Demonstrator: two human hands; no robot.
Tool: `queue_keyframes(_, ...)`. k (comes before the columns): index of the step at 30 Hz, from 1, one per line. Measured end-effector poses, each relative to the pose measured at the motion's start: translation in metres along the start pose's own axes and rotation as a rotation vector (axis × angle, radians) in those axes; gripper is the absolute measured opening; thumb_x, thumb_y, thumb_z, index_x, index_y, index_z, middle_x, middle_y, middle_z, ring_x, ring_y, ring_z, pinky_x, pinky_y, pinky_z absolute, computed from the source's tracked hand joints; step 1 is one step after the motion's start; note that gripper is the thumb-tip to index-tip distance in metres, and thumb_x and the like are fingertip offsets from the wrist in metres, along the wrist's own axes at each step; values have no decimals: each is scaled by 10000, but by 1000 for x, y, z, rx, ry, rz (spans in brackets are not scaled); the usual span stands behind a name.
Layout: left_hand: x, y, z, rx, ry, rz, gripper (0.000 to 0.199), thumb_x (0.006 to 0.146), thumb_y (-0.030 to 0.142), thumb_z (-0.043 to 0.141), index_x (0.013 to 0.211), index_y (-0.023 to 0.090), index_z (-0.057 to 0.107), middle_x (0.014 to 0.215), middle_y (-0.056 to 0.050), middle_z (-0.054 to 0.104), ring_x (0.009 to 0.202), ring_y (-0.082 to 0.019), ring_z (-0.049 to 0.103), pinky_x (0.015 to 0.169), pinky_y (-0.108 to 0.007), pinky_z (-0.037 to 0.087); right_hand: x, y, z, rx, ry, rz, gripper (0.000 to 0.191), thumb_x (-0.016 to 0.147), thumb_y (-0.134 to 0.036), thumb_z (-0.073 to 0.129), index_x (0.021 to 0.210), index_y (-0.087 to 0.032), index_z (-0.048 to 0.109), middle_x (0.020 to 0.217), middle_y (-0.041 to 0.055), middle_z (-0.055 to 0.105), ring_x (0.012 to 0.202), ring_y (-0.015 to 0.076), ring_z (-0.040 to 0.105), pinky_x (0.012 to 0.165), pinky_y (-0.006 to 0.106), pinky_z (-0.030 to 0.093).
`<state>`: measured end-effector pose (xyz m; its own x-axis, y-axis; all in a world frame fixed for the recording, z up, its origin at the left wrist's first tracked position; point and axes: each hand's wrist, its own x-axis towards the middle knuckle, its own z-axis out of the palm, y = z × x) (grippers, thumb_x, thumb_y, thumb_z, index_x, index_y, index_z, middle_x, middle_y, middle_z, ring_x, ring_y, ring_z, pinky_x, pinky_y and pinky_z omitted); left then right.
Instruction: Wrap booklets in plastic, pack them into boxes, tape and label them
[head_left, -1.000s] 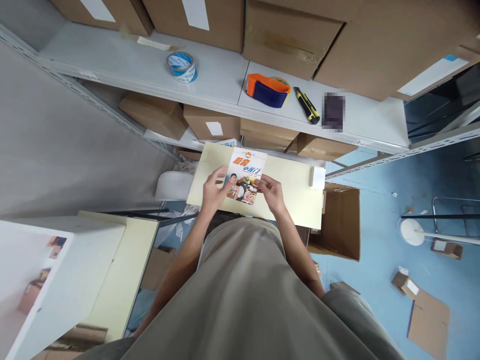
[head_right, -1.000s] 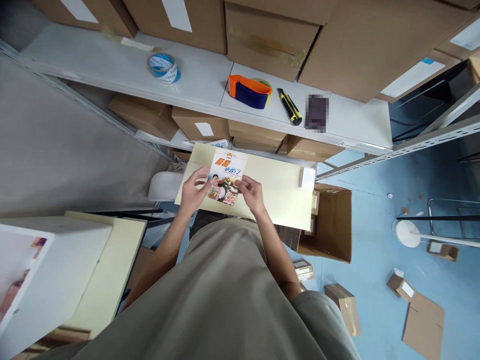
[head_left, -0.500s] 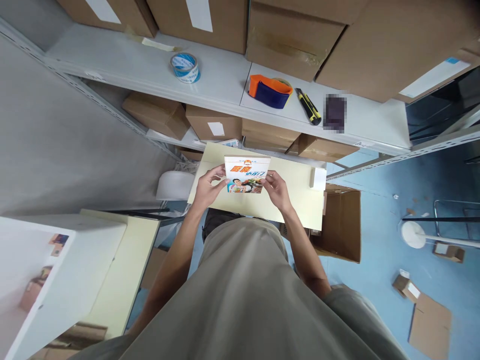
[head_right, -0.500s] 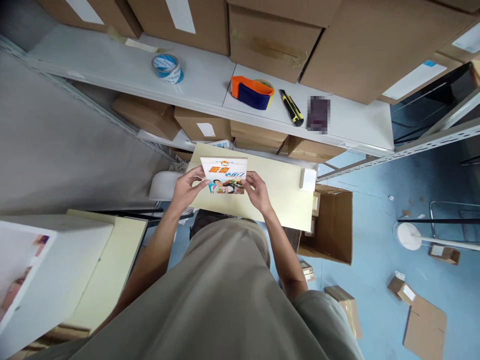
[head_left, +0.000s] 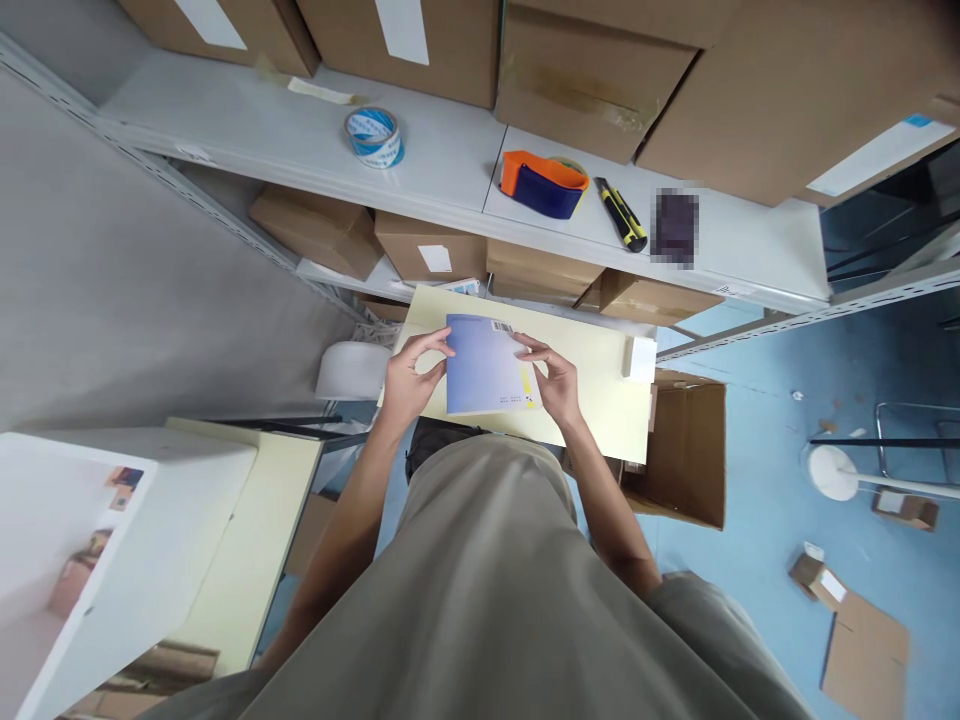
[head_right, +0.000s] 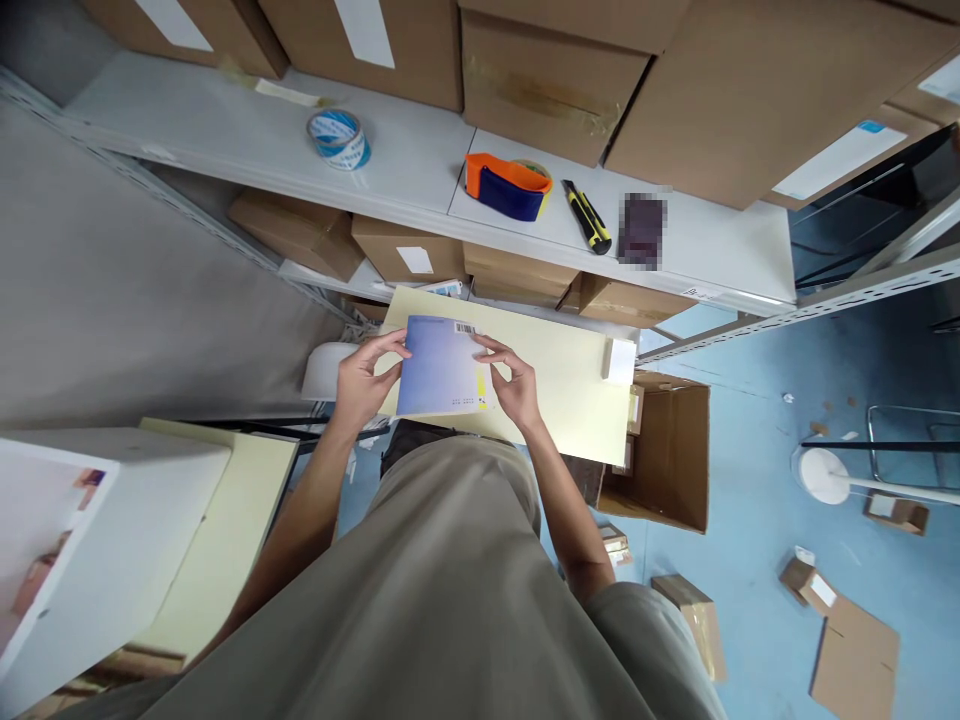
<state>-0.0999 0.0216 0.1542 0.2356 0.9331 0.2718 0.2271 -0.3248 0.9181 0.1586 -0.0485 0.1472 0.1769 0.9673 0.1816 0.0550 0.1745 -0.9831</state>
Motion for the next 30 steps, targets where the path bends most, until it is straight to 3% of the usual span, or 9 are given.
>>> queue_keyframes(3,0,-3,0,-154,-4,-111,274,893,413,817,1012,237,644,1022,-61,786,1186,-263,735,1129,-458,536,-1,-2,-1,-26,8,64,228,996,-514,726,1100,-328,805,1316,42,794,1346,279,685,1217,508,479)
queue_keyframes(7,1,-4,-4,-187,-62,-227,397,859,562,844,900,225,638,962,-64,765,985,-248,753,948,-398,605,0,-1,-1,-11,104,210,507,941,-593,780,1349,-312,674,1025,44,815,1045,264,760,970,420,589)
queue_keyframes(10,2,-6,-6,-170,-167,-272,429,932,624,735,1047,211,747,1062,-88,772,997,-239,739,949,-386,605,3,3,-3,22,111,267,484,924,-665,764,1224,-287,714,1033,51,806,995,253,749,885,379,595)
queue_keyframes(13,3,-11,-3,-177,-207,-292,519,877,600,796,1227,219,750,1157,-91,774,1026,-233,737,938,-367,603,5,6,-6,40,81,318,476,930,-702,729,1058,-249,798,1130,69,821,1004,260,746,877,383,599)
queue_keyframes(17,1,-19,7,-113,-83,-387,499,845,650,805,1042,194,761,942,-62,772,812,-196,724,766,-315,590,5,9,-4,45,53,412,554,953,-741,665,895,-210,809,1058,108,852,702,196,663,662,362,568)
queue_keyframes(21,-3,-28,14,-81,-23,-501,552,858,739,757,901,190,726,784,-31,725,591,-152,637,608,-298,540,5,13,3,61,29,477,643,964,-779,617,792,-182,784,938,158,853,573,169,575,551,349,510)
queue_keyframes(25,-13,-44,10,-115,-8,-543,619,863,791,722,996,187,740,881,-68,770,787,-212,744,761,-334,616,6,26,14,102,11,594,635,921,-815,642,829,-196,752,941,150,853,579,171,620,551,334,534)
queue_keyframes(28,-24,-58,2,-131,-4,-587,702,966,824,528,1111,176,757,1176,-147,798,1092,-277,758,934,-406,634,3,45,26,117,-29,671,588,874,-800,708,882,-213,747,969,110,848,662,173,700,621,317,581)
queue_keyframes(30,-30,-69,-5,-101,-2,-612,672,998,775,518,1197,184,768,1356,-153,757,1286,-297,698,1086,-442,579,-1,61,37,115,-54,700,550,825,-752,782,965,-221,761,932,70,838,706,172,723,658,306,594)
